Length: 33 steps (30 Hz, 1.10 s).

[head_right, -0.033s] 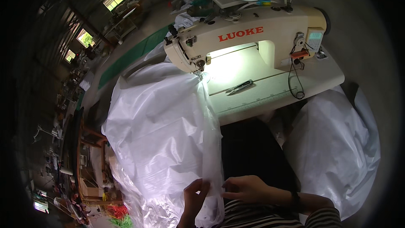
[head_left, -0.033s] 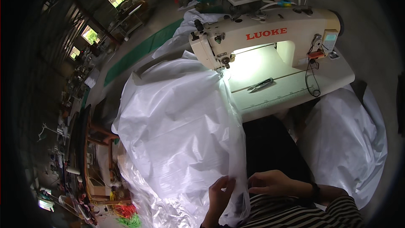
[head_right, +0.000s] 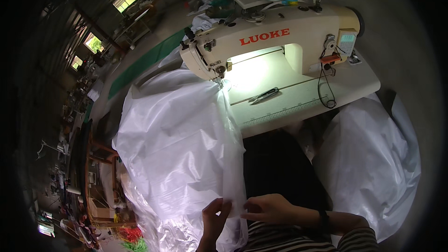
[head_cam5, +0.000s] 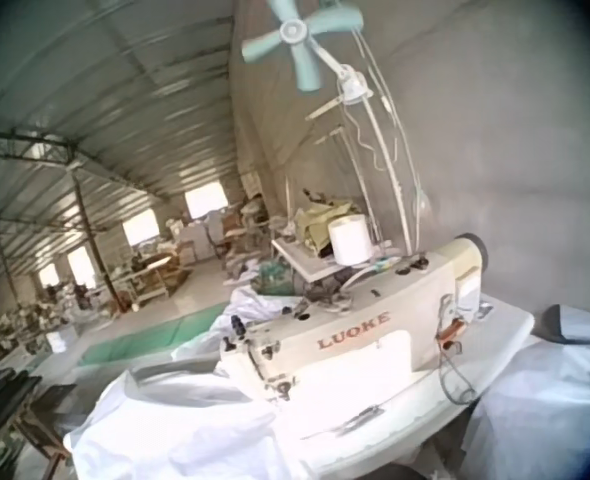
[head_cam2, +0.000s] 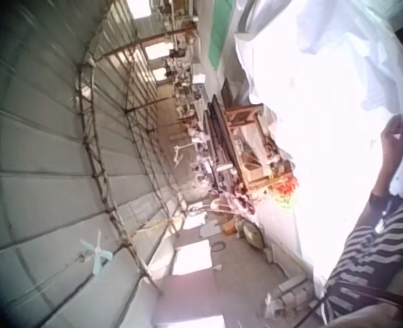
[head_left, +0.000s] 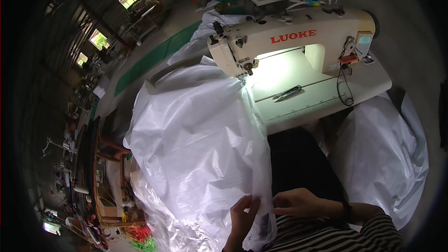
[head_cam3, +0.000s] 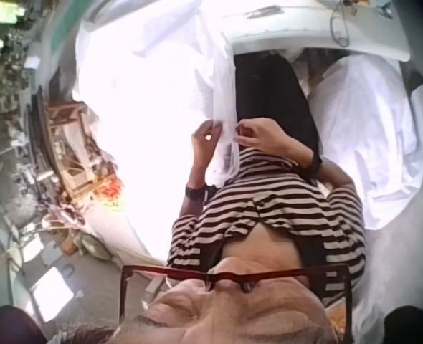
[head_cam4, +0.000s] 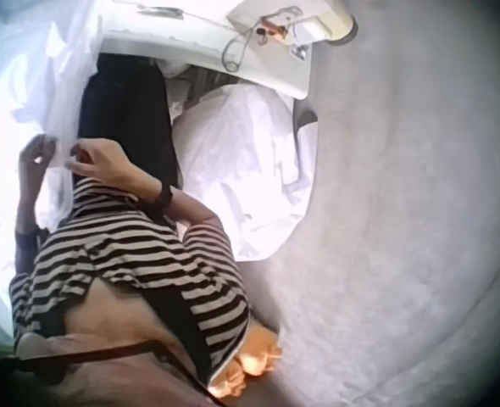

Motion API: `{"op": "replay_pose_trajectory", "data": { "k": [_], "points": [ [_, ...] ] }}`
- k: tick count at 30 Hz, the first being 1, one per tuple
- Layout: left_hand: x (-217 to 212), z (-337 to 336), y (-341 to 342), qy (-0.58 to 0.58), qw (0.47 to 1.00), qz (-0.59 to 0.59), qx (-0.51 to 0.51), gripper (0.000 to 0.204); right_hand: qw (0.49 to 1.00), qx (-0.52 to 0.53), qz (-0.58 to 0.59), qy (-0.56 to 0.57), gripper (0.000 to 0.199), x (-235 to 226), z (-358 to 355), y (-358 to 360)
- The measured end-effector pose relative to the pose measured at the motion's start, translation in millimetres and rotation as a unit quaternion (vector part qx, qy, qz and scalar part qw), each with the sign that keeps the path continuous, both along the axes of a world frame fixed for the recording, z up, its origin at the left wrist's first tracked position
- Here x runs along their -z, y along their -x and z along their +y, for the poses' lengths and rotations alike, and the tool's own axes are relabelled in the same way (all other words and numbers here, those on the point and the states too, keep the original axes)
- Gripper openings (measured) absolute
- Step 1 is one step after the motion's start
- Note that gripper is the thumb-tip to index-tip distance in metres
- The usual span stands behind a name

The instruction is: Sewing together large white plastic sheets using an industrial sewing machine in a manufacturing facility.

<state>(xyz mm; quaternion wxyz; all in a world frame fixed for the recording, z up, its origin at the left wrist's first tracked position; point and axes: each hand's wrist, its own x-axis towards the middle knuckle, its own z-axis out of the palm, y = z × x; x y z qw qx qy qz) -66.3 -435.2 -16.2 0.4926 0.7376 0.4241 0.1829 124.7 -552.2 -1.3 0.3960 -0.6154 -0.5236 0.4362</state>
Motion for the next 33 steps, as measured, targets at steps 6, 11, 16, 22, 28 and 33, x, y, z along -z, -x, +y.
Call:
{"op": "replay_pose_trajectory", "data": {
  "k": [6, 11, 16, 22, 28, 33],
  "points": [
    [-9.0, 40.1, 39.4, -0.120, 0.987, 0.012, -0.108, 0.008, 0.997, -0.071, -0.012, -0.013, 0.019, -2.7, -4.0, -13.3],
    [-13.3, 64.4, 42.3, -0.231, 0.956, 0.016, -0.179, 0.014, 0.998, -0.058, 0.023, -0.020, 0.017, 3.1, -25.9, -26.0],
    [-42.0, 41.9, 30.8, -0.296, 0.954, 0.005, 0.042, 0.026, 0.984, -0.085, 0.038, -0.154, 0.013, -5.9, -9.6, -18.6],
    [-48.0, 13.3, 18.7, 0.035, 0.987, -0.128, 0.096, 0.023, 0.953, -0.091, -0.096, -0.273, 0.019, -36.1, 33.0, 14.7],
    [-21.1, 4.5, 24.3, 0.084, 0.966, -0.235, -0.063, 0.013, 0.996, 0.034, -0.043, 0.073, 0.036, -17.8, 31.4, -10.1],
    [-17.5, 3.3, 20.8, 0.219, 0.948, -0.223, -0.063, 0.011, 0.952, -0.030, 0.285, 0.110, 0.043, 13.6, 49.7, 6.8]
  ]
}}
